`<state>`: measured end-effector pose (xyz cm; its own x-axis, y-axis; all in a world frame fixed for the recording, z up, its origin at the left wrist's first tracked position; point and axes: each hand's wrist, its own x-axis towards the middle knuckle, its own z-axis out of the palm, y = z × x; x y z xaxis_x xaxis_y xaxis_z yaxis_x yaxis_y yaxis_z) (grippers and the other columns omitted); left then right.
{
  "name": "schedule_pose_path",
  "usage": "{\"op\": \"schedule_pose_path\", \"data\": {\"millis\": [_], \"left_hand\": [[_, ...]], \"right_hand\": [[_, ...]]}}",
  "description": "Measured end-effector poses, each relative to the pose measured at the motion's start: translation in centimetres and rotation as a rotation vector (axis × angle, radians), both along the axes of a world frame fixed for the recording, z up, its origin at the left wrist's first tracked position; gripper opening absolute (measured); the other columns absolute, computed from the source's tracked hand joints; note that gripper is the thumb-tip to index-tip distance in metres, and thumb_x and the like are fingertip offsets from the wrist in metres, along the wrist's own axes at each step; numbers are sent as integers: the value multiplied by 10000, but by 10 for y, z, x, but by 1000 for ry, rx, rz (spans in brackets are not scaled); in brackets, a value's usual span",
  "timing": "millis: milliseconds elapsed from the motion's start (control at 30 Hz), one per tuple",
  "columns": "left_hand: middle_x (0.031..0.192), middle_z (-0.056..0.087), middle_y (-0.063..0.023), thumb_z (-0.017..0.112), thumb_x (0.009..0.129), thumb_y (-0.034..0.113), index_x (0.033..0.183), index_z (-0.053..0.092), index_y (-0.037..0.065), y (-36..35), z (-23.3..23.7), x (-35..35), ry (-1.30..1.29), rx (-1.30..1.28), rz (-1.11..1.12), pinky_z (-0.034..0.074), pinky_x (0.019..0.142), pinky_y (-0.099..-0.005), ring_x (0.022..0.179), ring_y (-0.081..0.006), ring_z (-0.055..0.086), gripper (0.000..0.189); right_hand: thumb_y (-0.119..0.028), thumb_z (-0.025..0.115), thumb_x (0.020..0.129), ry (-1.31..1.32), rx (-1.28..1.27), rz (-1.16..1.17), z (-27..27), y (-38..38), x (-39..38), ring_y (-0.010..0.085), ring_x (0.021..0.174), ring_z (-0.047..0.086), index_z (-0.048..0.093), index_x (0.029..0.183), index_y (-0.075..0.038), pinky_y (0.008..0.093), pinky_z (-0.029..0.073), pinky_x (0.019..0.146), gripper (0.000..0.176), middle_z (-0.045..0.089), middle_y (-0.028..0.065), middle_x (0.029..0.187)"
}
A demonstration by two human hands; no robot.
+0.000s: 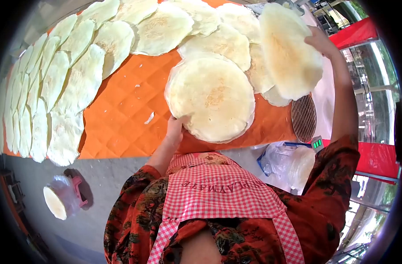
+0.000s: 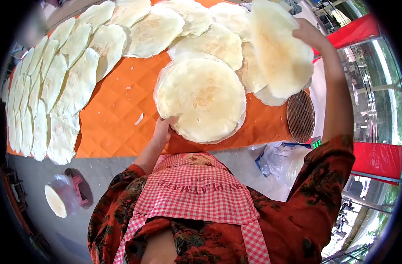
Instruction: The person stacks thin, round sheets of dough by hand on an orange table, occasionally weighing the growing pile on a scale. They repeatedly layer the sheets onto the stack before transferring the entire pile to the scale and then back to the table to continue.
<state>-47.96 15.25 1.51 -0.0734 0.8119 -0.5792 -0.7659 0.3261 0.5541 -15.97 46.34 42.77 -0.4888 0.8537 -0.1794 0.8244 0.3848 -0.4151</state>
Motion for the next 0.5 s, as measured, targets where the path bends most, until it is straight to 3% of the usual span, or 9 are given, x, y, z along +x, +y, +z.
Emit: {"op": "schedule_pose_path", "data": {"millis": [67,100,167,233,300,333,367,467,500], "left_hand": [[1262,554,-121,529,934,246,1304,445,20,-3,-8,-7,-189,13,14,483,913,-394,1095,-252,570,441],[1328,510,-97,402,985,368,1354,396,46,-2,6,-12,-210,-49,-61,444,965,-420,1157,-250,533,490],[1326,512,-105,397,993,353,1347,402,39,-2,18,-14,-261,-43,-41,438,970,-427,1155,-261,535,473],[1318,517,-114,390,998,327,1338,409,34,-3,21,-15,-305,-42,-40,437,971,-431,1153,-267,536,450],[1305,525,-122,381,998,292,1329,417,32,-3,22,-18,-332,-50,-63,440,967,-432,1151,-270,537,422],[1294,531,-125,397,990,261,1320,424,30,-3,17,-20,-313,-14,-76,448,957,-432,1143,-271,543,404],[1283,538,-128,413,981,230,1311,431,29,-4,10,-21,-294,17,-92,456,948,-431,1134,-271,549,387],[1251,554,-129,445,949,122,1290,448,23,-9,0,-19,-183,18,-100,485,912,-418,1101,-265,570,355],[1240,559,-128,453,937,84,1284,453,20,-8,0,-16,-138,12,-99,496,900,-411,1089,-262,578,352]], "right_hand": [[-79,514,796,-80,61,191,-20,-36,-36,157,745,631,546,1205,25,308,515,677,424,663,63,898],[-88,508,825,-83,211,252,-56,-54,-41,186,735,634,543,1226,2,327,515,682,412,663,75,875],[-143,457,881,-296,199,4,-94,-131,-101,248,736,639,558,1239,-106,394,500,678,374,663,119,862],[-198,406,936,-420,144,-61,-151,-189,-149,309,737,645,573,1251,-213,461,485,675,357,663,164,848],[-132,417,914,-427,192,160,-253,-204,-161,323,748,646,596,1206,-198,482,481,670,349,664,151,859],[-94,425,908,-316,-18,81,-239,-229,-186,320,714,639,604,1154,-150,486,476,651,309,654,146,826],[-74,431,904,-186,382,234,-345,-228,-164,321,695,636,599,1106,-111,487,471,634,265,649,147,815],[-70,438,896,-292,-71,160,-290,-223,-184,340,728,645,589,1066,-77,489,478,638,228,649,179,832],[-78,437,893,-218,-57,154,-268,-223,-187,361,743,648,578,1069,-51,494,479,637,227,641,207,823]]}}
